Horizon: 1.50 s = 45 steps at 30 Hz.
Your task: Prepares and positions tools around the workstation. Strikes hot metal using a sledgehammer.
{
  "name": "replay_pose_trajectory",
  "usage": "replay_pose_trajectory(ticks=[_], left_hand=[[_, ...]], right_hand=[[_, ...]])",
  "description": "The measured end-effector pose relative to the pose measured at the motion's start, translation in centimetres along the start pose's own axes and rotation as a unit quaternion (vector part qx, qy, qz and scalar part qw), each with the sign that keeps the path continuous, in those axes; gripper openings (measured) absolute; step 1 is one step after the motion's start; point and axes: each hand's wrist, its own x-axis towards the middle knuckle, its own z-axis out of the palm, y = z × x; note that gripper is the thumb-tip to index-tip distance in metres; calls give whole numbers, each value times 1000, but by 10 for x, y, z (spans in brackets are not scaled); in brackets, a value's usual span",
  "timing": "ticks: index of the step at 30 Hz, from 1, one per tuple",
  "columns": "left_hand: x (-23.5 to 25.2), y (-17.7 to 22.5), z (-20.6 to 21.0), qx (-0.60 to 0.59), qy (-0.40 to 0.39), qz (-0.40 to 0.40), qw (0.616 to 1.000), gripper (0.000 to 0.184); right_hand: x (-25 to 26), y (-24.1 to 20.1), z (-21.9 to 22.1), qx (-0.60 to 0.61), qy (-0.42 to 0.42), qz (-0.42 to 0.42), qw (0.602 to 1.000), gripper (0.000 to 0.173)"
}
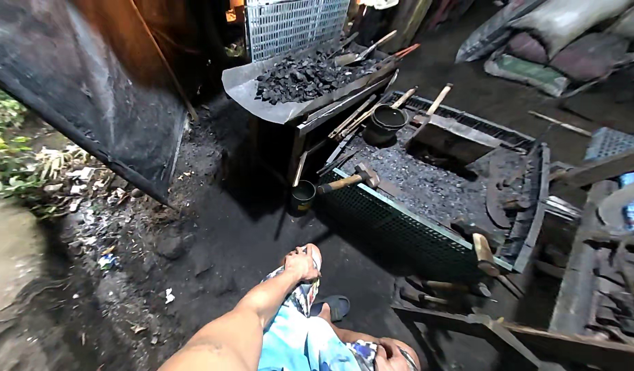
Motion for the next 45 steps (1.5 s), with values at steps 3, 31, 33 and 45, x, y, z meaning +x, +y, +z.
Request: replay_pose_trajectory(ticks=[3,31,33,45], left_hand=[[1,-1,1,4,-3,-2,1000,116],[1,1,1,17,1,4,1000,114],[2,1,1,19,1,5,1000,115],[3,2,1,32,1,5,999,115]], right_hand=[[4,5,6,-3,9,-10,1000,30],[0,1,2,11,-9,14,1000,35],[0,2,3,15,-9,19,1000,34],[5,6,5,29,-22,35,999,33]])
